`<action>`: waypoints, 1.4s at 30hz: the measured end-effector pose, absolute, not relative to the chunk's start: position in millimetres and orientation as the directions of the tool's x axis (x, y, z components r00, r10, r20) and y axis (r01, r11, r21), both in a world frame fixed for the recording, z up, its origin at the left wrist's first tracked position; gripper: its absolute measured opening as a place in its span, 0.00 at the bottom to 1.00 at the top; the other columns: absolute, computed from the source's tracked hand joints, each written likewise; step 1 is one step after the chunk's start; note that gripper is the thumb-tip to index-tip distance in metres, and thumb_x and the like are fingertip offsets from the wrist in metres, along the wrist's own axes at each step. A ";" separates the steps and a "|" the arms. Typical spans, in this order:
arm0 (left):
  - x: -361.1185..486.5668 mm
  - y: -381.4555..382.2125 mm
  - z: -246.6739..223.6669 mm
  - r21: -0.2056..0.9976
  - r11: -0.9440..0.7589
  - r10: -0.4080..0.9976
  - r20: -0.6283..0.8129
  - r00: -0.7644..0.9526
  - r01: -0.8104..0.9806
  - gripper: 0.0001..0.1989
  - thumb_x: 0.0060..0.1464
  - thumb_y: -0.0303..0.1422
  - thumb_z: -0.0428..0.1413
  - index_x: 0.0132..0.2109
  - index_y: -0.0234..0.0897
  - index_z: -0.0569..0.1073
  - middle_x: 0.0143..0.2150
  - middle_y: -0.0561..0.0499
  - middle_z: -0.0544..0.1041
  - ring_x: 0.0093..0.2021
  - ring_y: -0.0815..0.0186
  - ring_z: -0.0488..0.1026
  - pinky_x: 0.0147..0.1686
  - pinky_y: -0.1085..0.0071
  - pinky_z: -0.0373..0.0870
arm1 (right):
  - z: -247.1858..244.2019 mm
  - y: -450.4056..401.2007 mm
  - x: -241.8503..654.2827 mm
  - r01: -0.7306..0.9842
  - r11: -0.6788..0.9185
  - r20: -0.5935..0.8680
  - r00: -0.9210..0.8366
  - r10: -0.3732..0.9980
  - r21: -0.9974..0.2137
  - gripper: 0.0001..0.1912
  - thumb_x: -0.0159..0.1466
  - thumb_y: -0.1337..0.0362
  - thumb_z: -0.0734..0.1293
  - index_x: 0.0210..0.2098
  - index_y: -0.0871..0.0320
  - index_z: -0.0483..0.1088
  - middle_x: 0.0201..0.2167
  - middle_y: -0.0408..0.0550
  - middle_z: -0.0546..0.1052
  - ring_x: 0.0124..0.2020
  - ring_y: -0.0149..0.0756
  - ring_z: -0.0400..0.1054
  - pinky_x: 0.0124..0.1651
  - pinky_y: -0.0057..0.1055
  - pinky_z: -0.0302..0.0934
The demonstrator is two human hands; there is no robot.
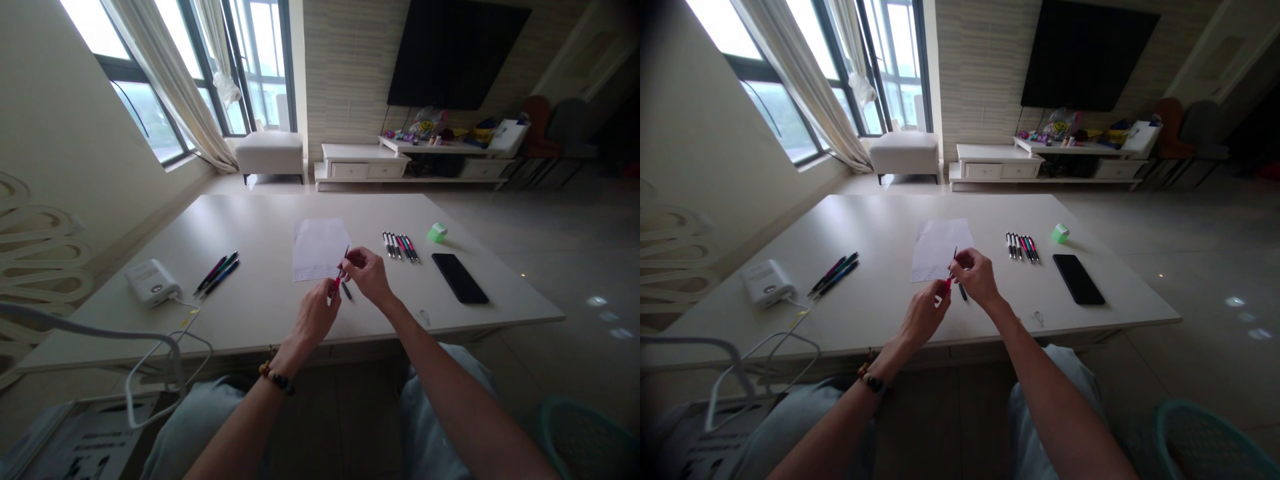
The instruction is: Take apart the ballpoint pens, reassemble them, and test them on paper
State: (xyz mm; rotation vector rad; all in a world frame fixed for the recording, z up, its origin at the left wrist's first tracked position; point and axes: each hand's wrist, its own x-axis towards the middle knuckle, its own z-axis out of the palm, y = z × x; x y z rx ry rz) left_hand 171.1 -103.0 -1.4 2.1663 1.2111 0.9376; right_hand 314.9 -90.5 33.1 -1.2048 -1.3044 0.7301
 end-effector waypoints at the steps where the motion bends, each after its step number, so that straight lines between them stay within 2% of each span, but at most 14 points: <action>1: 171.2 -102.9 -0.9 0.697 -0.488 0.869 0.335 0.363 0.526 0.05 0.56 0.31 0.48 0.39 0.40 0.67 0.34 0.50 0.75 0.33 0.66 0.72 0.35 0.70 0.66 | 31.8 -90.2 315.8 0.261 0.281 0.325 0.146 0.934 -0.924 0.07 0.55 0.61 0.65 0.28 0.59 0.67 0.25 0.45 0.75 0.24 0.31 0.69 0.25 0.25 0.65; 5: 172.6 -101.8 -1.6 0.778 -0.450 0.886 0.328 0.328 0.438 0.06 0.58 0.34 0.47 0.37 0.39 0.67 0.33 0.51 0.74 0.33 0.67 0.71 0.36 0.71 0.66 | 30.6 -88.2 321.4 0.373 0.290 0.328 0.041 0.944 -0.881 0.06 0.53 0.63 0.66 0.26 0.60 0.70 0.25 0.44 0.74 0.29 0.31 0.69 0.32 0.26 0.64; 10: 174.7 -100.3 -7.7 0.904 -0.325 0.920 0.234 0.315 0.278 0.11 0.60 0.38 0.44 0.39 0.39 0.68 0.27 0.54 0.68 0.27 0.70 0.66 0.29 0.74 0.63 | 32.6 -86.1 324.6 0.322 0.260 0.268 -0.021 0.963 -0.910 0.06 0.53 0.63 0.65 0.26 0.60 0.70 0.24 0.43 0.73 0.27 0.30 0.67 0.31 0.25 0.62; 14: 176.3 -99.2 -10.0 0.918 -0.299 0.932 0.221 0.288 0.262 0.12 0.60 0.37 0.44 0.40 0.38 0.69 0.26 0.55 0.66 0.27 0.70 0.63 0.28 0.74 0.60 | 33.8 -87.8 320.3 0.298 0.267 0.265 -0.049 0.963 -0.916 0.05 0.53 0.65 0.65 0.25 0.60 0.70 0.22 0.42 0.72 0.26 0.29 0.67 0.30 0.24 0.62; 17: 178.7 -98.5 -9.2 0.931 -0.285 0.938 0.222 0.265 0.228 0.14 0.60 0.40 0.43 0.38 0.38 0.69 0.27 0.53 0.67 0.29 0.69 0.64 0.29 0.74 0.60 | 35.3 -89.1 318.2 0.273 0.265 0.252 -0.084 0.964 -0.925 0.06 0.53 0.64 0.66 0.26 0.61 0.70 0.21 0.42 0.73 0.26 0.29 0.67 0.30 0.25 0.62; 21: 181.6 -97.3 -6.7 0.964 -0.234 0.952 0.200 0.230 0.127 0.19 0.59 0.47 0.43 0.34 0.37 0.67 0.26 0.53 0.66 0.28 0.69 0.62 0.27 0.74 0.60 | 32.7 -84.2 328.9 0.217 0.231 0.204 -0.141 0.969 -0.949 0.12 0.54 0.58 0.68 0.31 0.61 0.73 0.24 0.45 0.75 0.26 0.30 0.68 0.27 0.24 0.61; 23: 181.6 -96.7 -4.1 0.979 -0.195 0.959 0.179 0.221 0.052 0.20 0.59 0.49 0.43 0.33 0.37 0.66 0.24 0.55 0.62 0.25 0.71 0.59 0.24 0.75 0.58 | 26.0 -78.0 340.5 0.266 0.176 0.159 -0.083 0.984 -0.948 0.15 0.55 0.57 0.68 0.37 0.61 0.74 0.28 0.47 0.77 0.25 0.30 0.68 0.24 0.23 0.60; 25: 180.4 -96.1 -0.1 0.983 -0.179 0.962 0.181 0.203 -0.025 0.21 0.58 0.50 0.43 0.33 0.37 0.66 0.22 0.56 0.59 0.23 0.72 0.56 0.23 0.75 0.55 | 15.1 -71.0 351.8 0.460 0.048 0.086 0.062 0.994 -0.887 0.15 0.57 0.58 0.66 0.39 0.61 0.75 0.32 0.50 0.78 0.26 0.30 0.70 0.26 0.24 0.61; 27: 178.3 -95.7 4.4 0.979 -0.194 0.963 0.202 0.177 -0.065 0.21 0.58 0.51 0.43 0.34 0.37 0.65 0.21 0.57 0.57 0.22 0.72 0.54 0.22 0.74 0.54 | 2.3 -64.8 357.9 0.695 -0.145 0.007 0.211 0.978 -0.704 0.12 0.58 0.60 0.65 0.36 0.60 0.76 0.34 0.52 0.79 0.32 0.34 0.72 0.33 0.25 0.63; 28: 177.2 -95.6 6.6 0.976 -0.206 0.963 0.214 0.164 -0.067 0.22 0.58 0.51 0.42 0.34 0.37 0.66 0.21 0.57 0.57 0.22 0.72 0.54 0.22 0.74 0.53 | -3.8 -62.3 358.0 0.734 -0.194 -0.008 0.248 0.969 -0.651 0.11 0.58 0.60 0.66 0.34 0.61 0.76 0.34 0.54 0.79 0.35 0.37 0.73 0.36 0.26 0.63; 31: 174.7 -96.2 11.3 0.974 -0.221 0.965 0.225 0.137 -0.046 0.22 0.58 0.53 0.42 0.33 0.38 0.66 0.21 0.57 0.57 0.22 0.71 0.55 0.23 0.73 0.53 | -16.5 -56.5 348.8 0.800 -0.246 -0.046 0.265 0.963 -0.547 0.14 0.56 0.56 0.67 0.31 0.61 0.77 0.35 0.58 0.79 0.39 0.43 0.73 0.39 0.29 0.62; 34: 173.9 -97.8 13.3 0.977 -0.208 0.970 0.211 0.123 -0.035 0.22 0.57 0.53 0.43 0.32 0.38 0.65 0.21 0.57 0.57 0.22 0.71 0.55 0.22 0.73 0.52 | -19.0 -52.3 336.2 0.849 -0.259 -0.070 0.255 0.964 -0.462 0.15 0.57 0.56 0.66 0.34 0.61 0.77 0.36 0.60 0.79 0.40 0.44 0.73 0.40 0.29 0.62; 39: 172.5 -98.3 10.6 0.979 -0.199 0.973 0.202 0.113 -0.034 0.21 0.58 0.50 0.45 0.31 0.37 0.65 0.21 0.57 0.58 0.22 0.72 0.54 0.23 0.74 0.52 | -14.6 -48.8 332.0 0.866 -0.235 -0.093 0.216 0.972 -0.441 0.13 0.57 0.60 0.66 0.35 0.62 0.77 0.37 0.59 0.79 0.40 0.43 0.73 0.40 0.28 0.61; 42: 171.7 -96.4 6.3 0.980 -0.197 0.975 0.197 0.105 -0.016 0.21 0.58 0.50 0.45 0.31 0.36 0.66 0.21 0.57 0.58 0.22 0.72 0.54 0.22 0.75 0.52 | -13.7 -49.9 336.3 0.868 -0.238 -0.096 0.218 0.971 -0.436 0.15 0.58 0.58 0.65 0.36 0.62 0.77 0.39 0.59 0.79 0.42 0.42 0.73 0.41 0.26 0.61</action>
